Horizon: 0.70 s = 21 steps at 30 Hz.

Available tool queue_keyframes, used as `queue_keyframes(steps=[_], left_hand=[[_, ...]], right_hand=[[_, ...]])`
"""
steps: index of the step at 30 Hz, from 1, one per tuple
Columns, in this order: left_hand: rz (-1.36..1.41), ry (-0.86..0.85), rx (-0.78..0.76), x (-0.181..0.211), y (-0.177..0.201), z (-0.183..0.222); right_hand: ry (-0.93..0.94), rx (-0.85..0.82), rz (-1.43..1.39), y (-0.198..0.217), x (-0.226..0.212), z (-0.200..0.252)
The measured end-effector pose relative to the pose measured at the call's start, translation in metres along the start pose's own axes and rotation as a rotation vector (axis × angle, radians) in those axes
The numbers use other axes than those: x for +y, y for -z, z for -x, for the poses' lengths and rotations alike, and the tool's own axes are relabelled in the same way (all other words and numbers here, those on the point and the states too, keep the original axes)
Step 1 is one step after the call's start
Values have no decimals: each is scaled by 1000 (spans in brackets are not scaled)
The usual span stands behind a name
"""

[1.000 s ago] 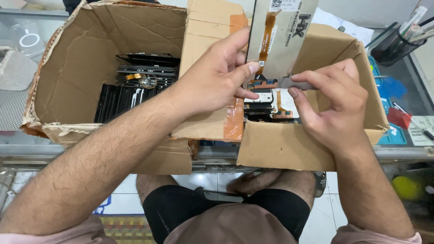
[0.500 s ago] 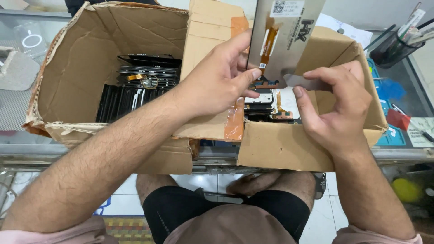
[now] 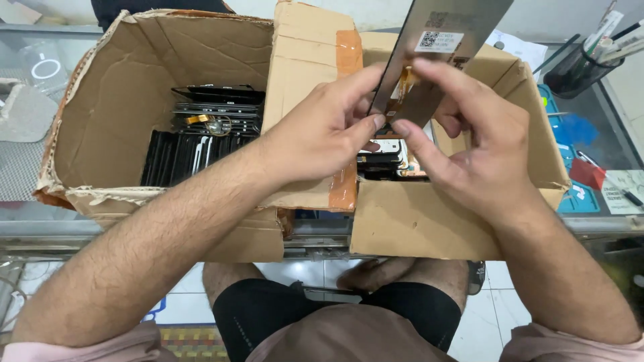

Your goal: The person is separating smartphone screen components and sorting them from a box of parts.

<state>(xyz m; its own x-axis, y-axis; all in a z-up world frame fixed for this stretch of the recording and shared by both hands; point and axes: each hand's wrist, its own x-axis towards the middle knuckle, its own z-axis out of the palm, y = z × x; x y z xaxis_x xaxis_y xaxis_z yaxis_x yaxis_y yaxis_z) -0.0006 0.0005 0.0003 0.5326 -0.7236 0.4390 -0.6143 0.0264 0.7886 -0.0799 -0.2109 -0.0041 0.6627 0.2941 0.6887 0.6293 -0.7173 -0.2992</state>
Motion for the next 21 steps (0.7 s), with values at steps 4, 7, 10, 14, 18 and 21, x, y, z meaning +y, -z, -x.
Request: queue_keyframes(steps=[4,7,10,14,18,21], left_hand=[[156,127,22,-1,-1,0],[209,164,25,1,-1,0],[97,113,21,-1,0,0],[2,92,5,5,1,1],[-31,68,-36,4,0,1],[-46,85,-35,5,0,1]], right_hand=[[189,180,16,-8,9,8],[275,230,107,-13,17,15],[187,257,116,-17,19,21],[113,325,110,-19,23,23],[182,302,131,-11,22,18],[208,237,201,-9,20,19]])
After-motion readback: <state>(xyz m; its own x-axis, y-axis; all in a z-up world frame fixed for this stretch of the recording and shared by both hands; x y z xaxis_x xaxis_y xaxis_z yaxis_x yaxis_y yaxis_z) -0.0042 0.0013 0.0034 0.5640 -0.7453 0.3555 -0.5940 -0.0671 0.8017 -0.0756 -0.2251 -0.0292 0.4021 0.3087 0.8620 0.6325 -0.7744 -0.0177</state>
